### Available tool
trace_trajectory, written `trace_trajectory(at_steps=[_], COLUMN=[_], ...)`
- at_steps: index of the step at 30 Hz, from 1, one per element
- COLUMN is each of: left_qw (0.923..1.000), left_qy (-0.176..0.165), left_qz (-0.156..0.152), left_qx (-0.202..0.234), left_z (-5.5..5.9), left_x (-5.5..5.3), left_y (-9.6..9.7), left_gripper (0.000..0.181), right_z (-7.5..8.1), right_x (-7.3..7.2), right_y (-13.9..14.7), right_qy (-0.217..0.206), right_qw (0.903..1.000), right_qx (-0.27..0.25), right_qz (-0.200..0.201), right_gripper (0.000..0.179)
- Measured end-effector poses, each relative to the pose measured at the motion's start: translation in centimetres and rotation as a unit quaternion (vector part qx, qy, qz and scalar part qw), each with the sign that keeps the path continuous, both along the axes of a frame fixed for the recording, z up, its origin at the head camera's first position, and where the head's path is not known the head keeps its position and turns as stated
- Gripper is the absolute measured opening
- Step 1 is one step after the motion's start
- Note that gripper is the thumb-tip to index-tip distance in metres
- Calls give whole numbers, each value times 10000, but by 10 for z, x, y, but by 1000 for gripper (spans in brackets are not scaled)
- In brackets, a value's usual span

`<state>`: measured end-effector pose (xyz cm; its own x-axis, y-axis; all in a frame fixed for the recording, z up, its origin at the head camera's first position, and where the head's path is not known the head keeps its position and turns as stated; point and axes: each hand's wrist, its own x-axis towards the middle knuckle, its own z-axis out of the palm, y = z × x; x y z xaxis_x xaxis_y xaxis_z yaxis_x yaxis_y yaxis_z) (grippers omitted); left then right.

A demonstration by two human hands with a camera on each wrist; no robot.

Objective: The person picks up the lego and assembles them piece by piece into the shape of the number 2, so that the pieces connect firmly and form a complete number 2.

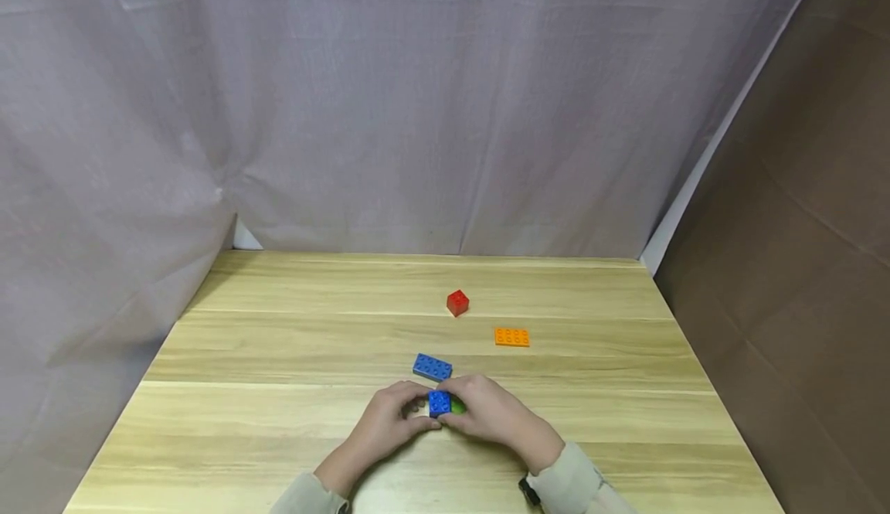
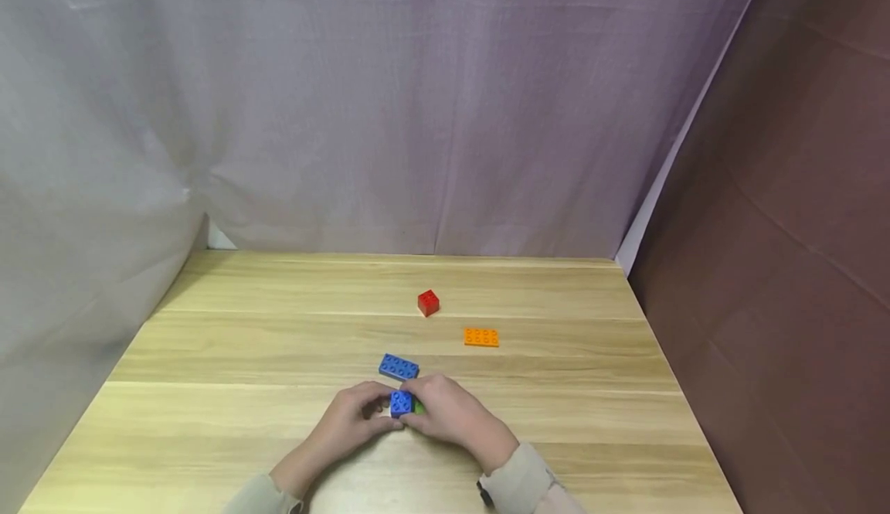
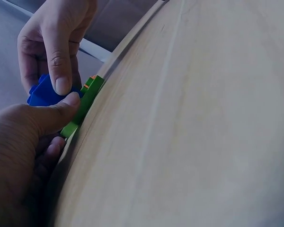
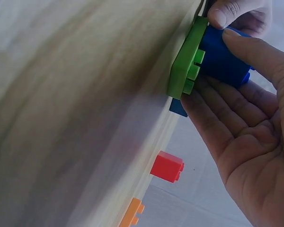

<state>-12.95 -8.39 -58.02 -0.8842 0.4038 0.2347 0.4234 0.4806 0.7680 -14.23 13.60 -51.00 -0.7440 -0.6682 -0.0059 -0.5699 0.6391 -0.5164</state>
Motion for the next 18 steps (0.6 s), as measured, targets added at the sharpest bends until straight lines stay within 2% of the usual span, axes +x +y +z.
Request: trace_trajectory(at_steps=[12, 18], left_qw=[9991, 9991], left_qy=[194, 244], left_qz=[279, 281], left_qx=[236, 202], left_z=[-1, 2], left_x=[0, -4], left_y=[4, 4], left_gripper=[37, 35], right_z=[-4, 1], right_x=[-3, -5], right_y=[0, -2], right_qy=[91, 250], right_qw=[9996, 9996], right_qx=[155, 158], right_qz=[-233, -44], right_gripper=[39, 35])
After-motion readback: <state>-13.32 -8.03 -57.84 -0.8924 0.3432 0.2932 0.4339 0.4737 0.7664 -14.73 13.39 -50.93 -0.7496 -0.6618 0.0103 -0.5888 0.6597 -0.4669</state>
